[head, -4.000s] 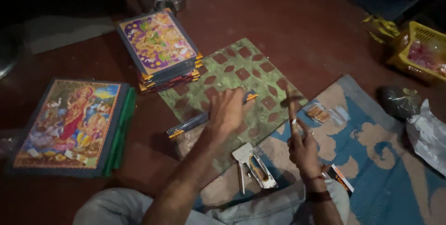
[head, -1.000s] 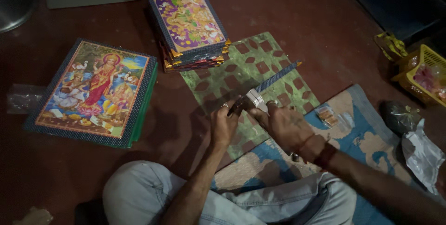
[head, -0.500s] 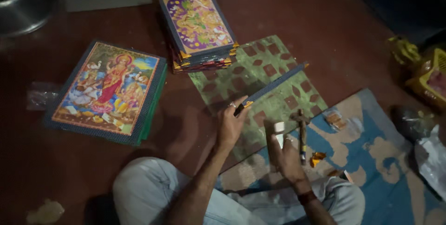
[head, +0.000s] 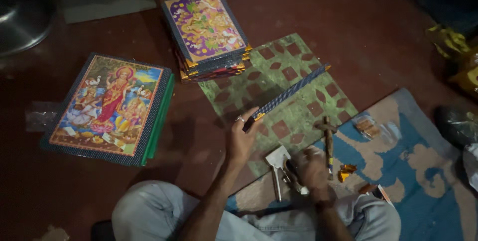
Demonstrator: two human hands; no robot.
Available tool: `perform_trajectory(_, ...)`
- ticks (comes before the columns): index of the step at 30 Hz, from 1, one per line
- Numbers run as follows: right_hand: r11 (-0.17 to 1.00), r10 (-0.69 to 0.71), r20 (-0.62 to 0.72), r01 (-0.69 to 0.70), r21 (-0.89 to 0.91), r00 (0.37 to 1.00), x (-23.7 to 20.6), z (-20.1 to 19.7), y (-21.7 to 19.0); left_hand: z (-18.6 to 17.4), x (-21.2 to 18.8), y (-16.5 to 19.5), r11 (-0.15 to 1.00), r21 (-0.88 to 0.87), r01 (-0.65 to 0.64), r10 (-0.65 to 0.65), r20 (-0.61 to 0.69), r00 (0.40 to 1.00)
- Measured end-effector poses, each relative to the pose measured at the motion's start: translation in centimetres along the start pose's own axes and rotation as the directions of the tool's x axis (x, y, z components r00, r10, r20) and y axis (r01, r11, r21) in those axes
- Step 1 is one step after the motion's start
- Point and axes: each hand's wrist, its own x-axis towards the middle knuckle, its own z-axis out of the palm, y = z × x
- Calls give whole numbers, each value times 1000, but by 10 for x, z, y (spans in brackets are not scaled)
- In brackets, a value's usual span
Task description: The person sits on the floor and attaches small orange corner pieces to the edges of framed religious picture boards, hammering them in place with a hammer and occasionally using a staple gun, stacking finished boards aside as they go.
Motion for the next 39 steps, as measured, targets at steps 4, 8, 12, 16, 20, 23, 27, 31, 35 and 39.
perform_trajectory(4, 922, 133, -209, -198, -332, 969, 45, -19, 46, -1, 0, 2, 993, 102, -63, 65, -16, 998)
perform_trajectory(8, 916, 258, -175, -299, -268, 950, 62, -21, 54, -3, 1, 7, 992, 87, -88, 90, -11, 996)
perform_trajectory(12, 886, 303, -65, -255, 388, 951, 49, -28, 27, -6, 3, 7, 984, 114, -136, 137, -8, 990)
perform_trajectory(16, 544, 179, 133, -211, 812, 975, -9, -66, -33, -6, 3, 1, 988, 91, -123, 125, -22, 992)
perform_trajectory(20, 753, -19, 132, -73, 655, 991, -50, -98, -95, -4, 1, -3, 990, 77, -116, 117, -15, 993)
perform_trajectory(23, 805, -102, 185, -28, 593, 977, -59, -110, -133, -3, 2, -3, 998, -58, -40, 42, 40, 998)
perform_trajectory(27, 937, -39, 52, 18, 349, 998, -69, -125, -162, -6, 1, -1, 1000, 16, -12, 11, 49, 999)
perform_trajectory(31, 896, -164, -82, 183, 405, 983, -63, -128, -183, -8, 1, 0, 985, 62, -162, 163, -12, 987)
perform_trajectory(35, 945, -263, 47, 247, 214, 964, -44, -128, -193, -7, 2, 3, 985, 129, -116, 119, -20, 993)
perform_trajectory(39, 947, -165, 56, 142, 289, 985, -48, -126, -187, -8, 2, 3, 970, 159, -184, 189, -16, 982)
